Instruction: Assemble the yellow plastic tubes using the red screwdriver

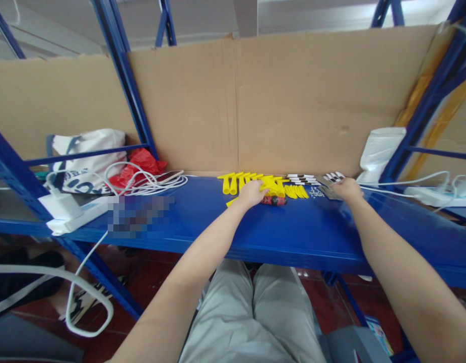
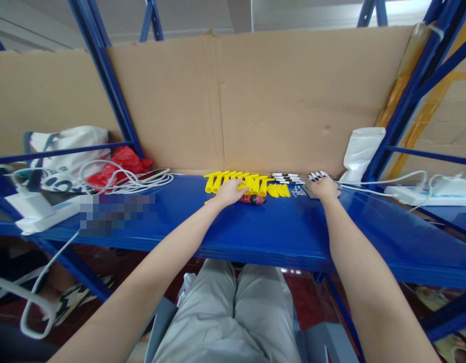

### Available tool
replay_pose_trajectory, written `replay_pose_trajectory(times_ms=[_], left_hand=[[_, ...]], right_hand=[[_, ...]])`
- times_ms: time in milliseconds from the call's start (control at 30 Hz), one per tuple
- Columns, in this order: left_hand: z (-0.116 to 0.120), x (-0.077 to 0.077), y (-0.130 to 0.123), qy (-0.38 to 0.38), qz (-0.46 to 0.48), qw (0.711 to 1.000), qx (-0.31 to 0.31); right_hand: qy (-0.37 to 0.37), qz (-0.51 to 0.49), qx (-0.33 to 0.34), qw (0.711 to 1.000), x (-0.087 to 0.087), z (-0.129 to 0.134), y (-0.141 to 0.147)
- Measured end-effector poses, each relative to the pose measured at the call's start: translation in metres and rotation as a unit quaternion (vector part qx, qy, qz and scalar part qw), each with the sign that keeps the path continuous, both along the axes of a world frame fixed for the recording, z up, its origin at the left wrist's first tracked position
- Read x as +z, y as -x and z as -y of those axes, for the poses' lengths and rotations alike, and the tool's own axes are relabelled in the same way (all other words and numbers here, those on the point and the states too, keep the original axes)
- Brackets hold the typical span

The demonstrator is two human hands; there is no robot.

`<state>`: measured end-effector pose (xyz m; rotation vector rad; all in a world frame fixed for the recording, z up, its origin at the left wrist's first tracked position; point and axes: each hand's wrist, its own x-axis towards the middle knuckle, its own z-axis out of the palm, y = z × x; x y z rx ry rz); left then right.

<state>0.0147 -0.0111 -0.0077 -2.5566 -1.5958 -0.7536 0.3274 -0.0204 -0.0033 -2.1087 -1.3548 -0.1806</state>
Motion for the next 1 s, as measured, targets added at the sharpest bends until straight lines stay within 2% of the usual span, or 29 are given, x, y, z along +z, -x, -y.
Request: replay_pose_trajectory(times_ms=[67, 100, 167, 233, 433, 533, 767, 1000], left_hand=[[0.001, 0.0, 0.0, -0.002, -0.004, 1.0, 0.001], [0.002, 0.0, -0.001, -0.003, -0.006, 1.0, 0.002], [0.004, 0.0, -0.002, -0.003, -0.01, 1.0, 0.004], [0.006, 0.0, -0.004, -0.002, -0.012, 1.0, 0.002], [0.013, 0.002, -0.008, -0.008, -0.019, 1.0, -0.014], [0.015, 0.003, -0.009, -0.014, -0.021, 1.0, -0.017], [0.012, 0.001, -0.009, -0.016, -0.028, 0.999, -0.013], [0.009, 0.0, -0.008, -0.018, -0.026, 0.999, -0.026]], right_hand=[[0.008, -0.076, -0.015, 0.997, 0.007, 0.005, 0.015], [-0.013, -0.112, -0.003, 0.994, 0.01, 0.007, 0.024], [-0.07, -0.168, 0.057, 0.982, 0.013, 0.011, 0.043], [-0.093, -0.224, 0.122, 0.963, 0.013, 0.013, 0.063], [-0.038, -0.372, 0.248, 0.894, 0.006, 0.017, 0.108], [-0.008, -0.382, 0.278, 0.881, 0.001, 0.019, 0.119], [0.017, -0.311, 0.281, 0.908, -0.006, 0.018, 0.121], [0.013, -0.372, 0.315, 0.873, -0.004, 0.019, 0.122]])
